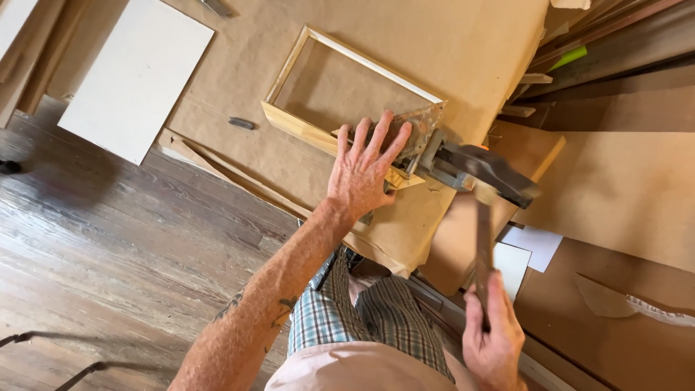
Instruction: Securing the corners of a wooden frame using glue and a specialized corner clamp on a workbench.
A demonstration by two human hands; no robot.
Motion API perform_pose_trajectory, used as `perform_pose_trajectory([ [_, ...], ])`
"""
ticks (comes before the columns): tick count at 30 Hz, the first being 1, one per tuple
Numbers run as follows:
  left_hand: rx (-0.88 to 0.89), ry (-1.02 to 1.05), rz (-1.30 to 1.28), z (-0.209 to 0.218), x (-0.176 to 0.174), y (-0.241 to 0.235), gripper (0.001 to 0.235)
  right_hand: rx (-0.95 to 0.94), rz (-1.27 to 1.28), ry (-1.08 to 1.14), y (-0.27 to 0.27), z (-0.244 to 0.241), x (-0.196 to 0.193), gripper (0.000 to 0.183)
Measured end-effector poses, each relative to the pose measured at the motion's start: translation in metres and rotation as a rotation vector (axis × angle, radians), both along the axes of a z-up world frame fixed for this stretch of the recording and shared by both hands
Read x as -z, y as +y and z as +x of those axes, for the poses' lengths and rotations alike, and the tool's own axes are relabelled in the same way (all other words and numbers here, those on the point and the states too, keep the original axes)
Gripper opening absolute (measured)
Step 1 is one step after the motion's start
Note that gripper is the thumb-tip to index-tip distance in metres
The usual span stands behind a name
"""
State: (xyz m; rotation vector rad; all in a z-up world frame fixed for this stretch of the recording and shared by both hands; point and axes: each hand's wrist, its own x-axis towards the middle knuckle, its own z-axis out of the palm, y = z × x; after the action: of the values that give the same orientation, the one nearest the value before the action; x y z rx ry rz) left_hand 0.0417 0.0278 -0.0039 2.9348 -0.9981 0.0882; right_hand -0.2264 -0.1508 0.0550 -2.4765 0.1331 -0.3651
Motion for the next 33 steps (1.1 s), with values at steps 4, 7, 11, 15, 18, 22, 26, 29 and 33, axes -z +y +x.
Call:
perform_pose_trajectory([
  [4,-0.003,0.004,0.008,0.004,-0.005,0.0,0.148,0.086,-0.057,0.36,-0.008,0.004,0.016,0.051],
  [7,0.005,0.001,-0.003,0.003,-0.003,0.001,0.144,0.061,-0.015,0.437,-0.004,0.009,-0.003,0.058],
  [11,0.01,-0.024,-0.027,0.004,-0.005,0.002,0.146,0.089,0.087,0.295,-0.022,-0.006,0.001,0.067],
  [15,-0.007,-0.036,-0.015,-0.008,-0.013,0.001,0.141,0.155,0.096,0.295,-0.039,0.037,-0.027,0.063],
  [18,0.095,-0.054,-0.236,-0.025,-0.024,0.003,0.121,0.365,0.066,0.419,-0.063,0.096,-0.05,0.068],
  [22,0.142,-0.088,-0.253,-0.039,-0.023,0.001,0.058,0.177,-0.104,0.225,-0.126,0.172,-0.017,0.05],
  [26,0.104,-0.028,-0.034,-0.046,-0.014,-0.002,0.083,0.085,-0.33,0.19,-0.165,0.241,0.026,0.049],
  [29,0.079,0.071,-0.029,-0.049,-0.02,-0.007,0.086,0.108,-0.435,0.239,-0.173,0.276,0.052,0.047],
  [33,0.101,0.113,0.01,-0.048,-0.026,-0.008,0.089,0.087,-0.396,0.197,-0.176,0.303,0.071,0.045],
])
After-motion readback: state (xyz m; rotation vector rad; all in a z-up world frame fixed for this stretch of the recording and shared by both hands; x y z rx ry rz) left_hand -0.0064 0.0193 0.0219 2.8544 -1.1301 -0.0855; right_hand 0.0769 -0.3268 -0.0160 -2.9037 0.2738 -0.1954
